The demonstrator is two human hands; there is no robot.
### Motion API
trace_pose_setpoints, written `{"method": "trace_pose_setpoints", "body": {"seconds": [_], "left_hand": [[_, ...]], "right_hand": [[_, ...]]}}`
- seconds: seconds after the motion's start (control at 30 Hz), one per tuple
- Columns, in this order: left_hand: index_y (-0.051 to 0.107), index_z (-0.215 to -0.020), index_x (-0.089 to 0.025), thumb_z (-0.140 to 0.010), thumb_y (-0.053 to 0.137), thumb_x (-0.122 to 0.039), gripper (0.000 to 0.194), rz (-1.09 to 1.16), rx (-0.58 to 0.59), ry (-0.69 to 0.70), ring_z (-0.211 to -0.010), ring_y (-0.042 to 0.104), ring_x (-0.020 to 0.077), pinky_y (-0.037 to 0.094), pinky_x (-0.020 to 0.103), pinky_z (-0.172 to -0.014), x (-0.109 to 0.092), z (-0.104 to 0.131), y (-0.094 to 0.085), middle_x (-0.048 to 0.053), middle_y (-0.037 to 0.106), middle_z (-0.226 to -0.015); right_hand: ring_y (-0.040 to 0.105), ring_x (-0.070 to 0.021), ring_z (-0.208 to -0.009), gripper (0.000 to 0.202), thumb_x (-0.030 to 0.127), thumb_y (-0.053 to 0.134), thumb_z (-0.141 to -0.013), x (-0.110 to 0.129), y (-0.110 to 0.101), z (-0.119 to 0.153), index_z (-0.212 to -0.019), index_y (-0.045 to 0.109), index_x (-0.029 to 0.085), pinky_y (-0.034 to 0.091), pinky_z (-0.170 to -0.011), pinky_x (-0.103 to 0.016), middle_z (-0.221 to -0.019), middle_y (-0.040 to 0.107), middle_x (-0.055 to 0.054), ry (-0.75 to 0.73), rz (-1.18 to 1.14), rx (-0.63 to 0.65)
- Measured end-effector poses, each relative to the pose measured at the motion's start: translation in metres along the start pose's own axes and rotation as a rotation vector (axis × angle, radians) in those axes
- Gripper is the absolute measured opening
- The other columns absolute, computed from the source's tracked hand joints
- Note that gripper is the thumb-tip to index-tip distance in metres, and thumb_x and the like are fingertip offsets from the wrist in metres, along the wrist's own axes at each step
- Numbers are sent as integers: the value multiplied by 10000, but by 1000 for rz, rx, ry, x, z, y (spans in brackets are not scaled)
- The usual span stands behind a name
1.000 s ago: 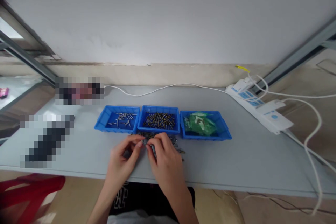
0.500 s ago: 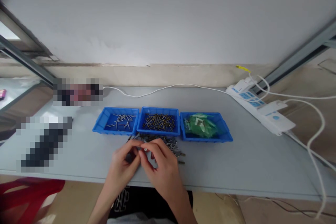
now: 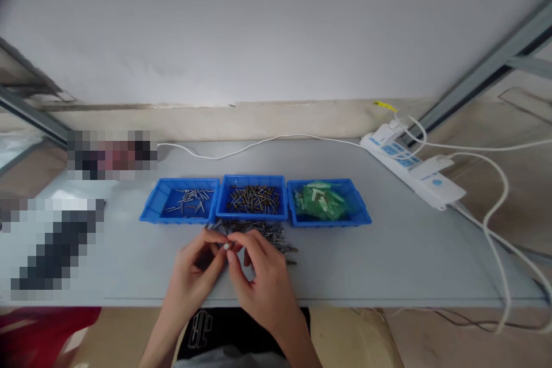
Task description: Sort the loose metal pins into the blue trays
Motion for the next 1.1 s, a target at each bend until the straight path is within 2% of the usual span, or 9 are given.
{"method": "trace_pose_setpoints", "body": {"seconds": [0.33,0.97,1.03,1.1], "left_hand": [[730,-950,-208,-1006,663,-236,92,53,9,-52,-608,611,116,463,195,-584,0,-1,0,-23,699,-723],[712,-943,-203,-958,671,-227,49,23,-30,-27,-538,592,108,447,189,-532,-5,-4,0,-45,648,-638],[733,-961,-203,-979,673,-252,80,18,-56,-28,-537,597,109,462,194,-530,-5,-1,0,-38,671,-653],[751,-996,-203,-999,679,-273,100,-2,-160,-23,-558,616,113,495,205,-560,-5,3,-6,-19,723,-715]], "right_hand": [[663,-145,-731,216,211,583,-1073,-5,1,1,-1260,684,254,545,-695,-271,-942,743,-11,36,31,20],[733,-157,-785,189,220,583,-1076,-7,1,0,-1216,709,236,589,-724,-269,-987,795,-39,12,73,-20],[733,-156,-785,183,229,581,-1078,-7,0,-1,-1207,711,232,587,-713,-263,-984,794,-42,8,71,-27],[716,-147,-748,185,227,570,-1078,-6,0,-1,-1188,719,229,577,-687,-256,-952,787,-35,8,71,-28]]}}
Point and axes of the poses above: each hand's wrist, its own z-axis away from the middle knuckle, its own y-axis out of the palm, x = y × z, the point moved 5 cm from there along -z, towards the middle knuckle
